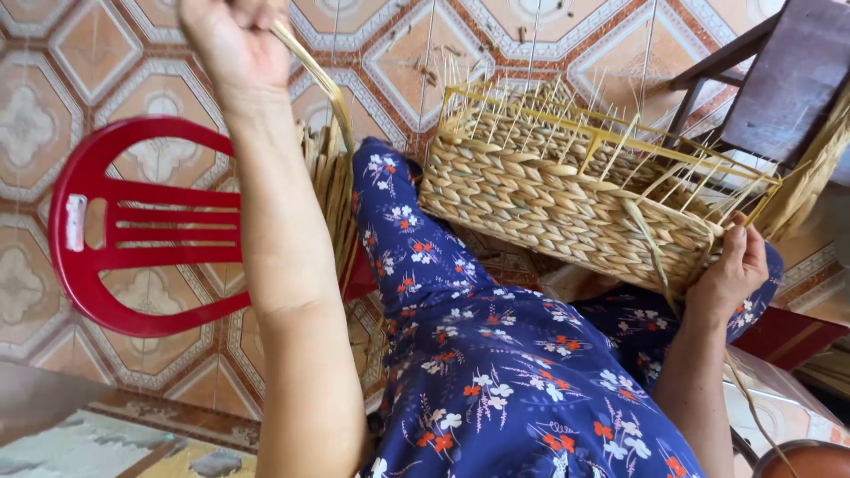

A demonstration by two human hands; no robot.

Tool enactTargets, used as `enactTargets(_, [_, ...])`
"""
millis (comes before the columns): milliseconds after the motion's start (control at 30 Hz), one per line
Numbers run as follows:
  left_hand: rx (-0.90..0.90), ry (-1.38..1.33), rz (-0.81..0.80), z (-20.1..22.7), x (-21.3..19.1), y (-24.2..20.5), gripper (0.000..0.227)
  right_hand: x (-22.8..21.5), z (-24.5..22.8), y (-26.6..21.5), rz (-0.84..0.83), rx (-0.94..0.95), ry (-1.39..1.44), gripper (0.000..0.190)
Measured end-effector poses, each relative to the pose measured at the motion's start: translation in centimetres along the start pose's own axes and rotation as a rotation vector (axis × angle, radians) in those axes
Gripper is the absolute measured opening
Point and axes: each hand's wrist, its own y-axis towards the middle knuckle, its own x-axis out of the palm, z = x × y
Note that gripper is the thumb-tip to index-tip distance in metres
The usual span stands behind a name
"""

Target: The person weaves a basket by hand, threading and wrapping dried plant fibers around a rectangular wire frame.

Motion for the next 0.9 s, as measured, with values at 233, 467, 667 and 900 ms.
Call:
enactTargets(233, [0.547, 1.748, -0.4, -5.1, 15.3, -2.6, 0.022, 2.4, -4.3, -0.2, 0.112, 0.018, -0.51, 0.027])
enactTargets(467, [0.444, 1.661, -0.787, -16.9, 20.5, -8.8, 0.016, 7.2, -13.4, -1.9, -0.257, -0.003, -0.044, 0.045])
enactTargets(667, [0.452, 1.409, -0.91, -22.3, 22.0, -12.2, 0.019, 4.5, -10.8, -1.2, -0.362, 0.216, 0.689, 0.01])
enactTargets(900, [0.451, 1.708, -0.843, -16.7, 10.9, -4.9, 0.019, -9.5, -4.4, 0.2, 0.239, 0.303, 0.821, 0.026])
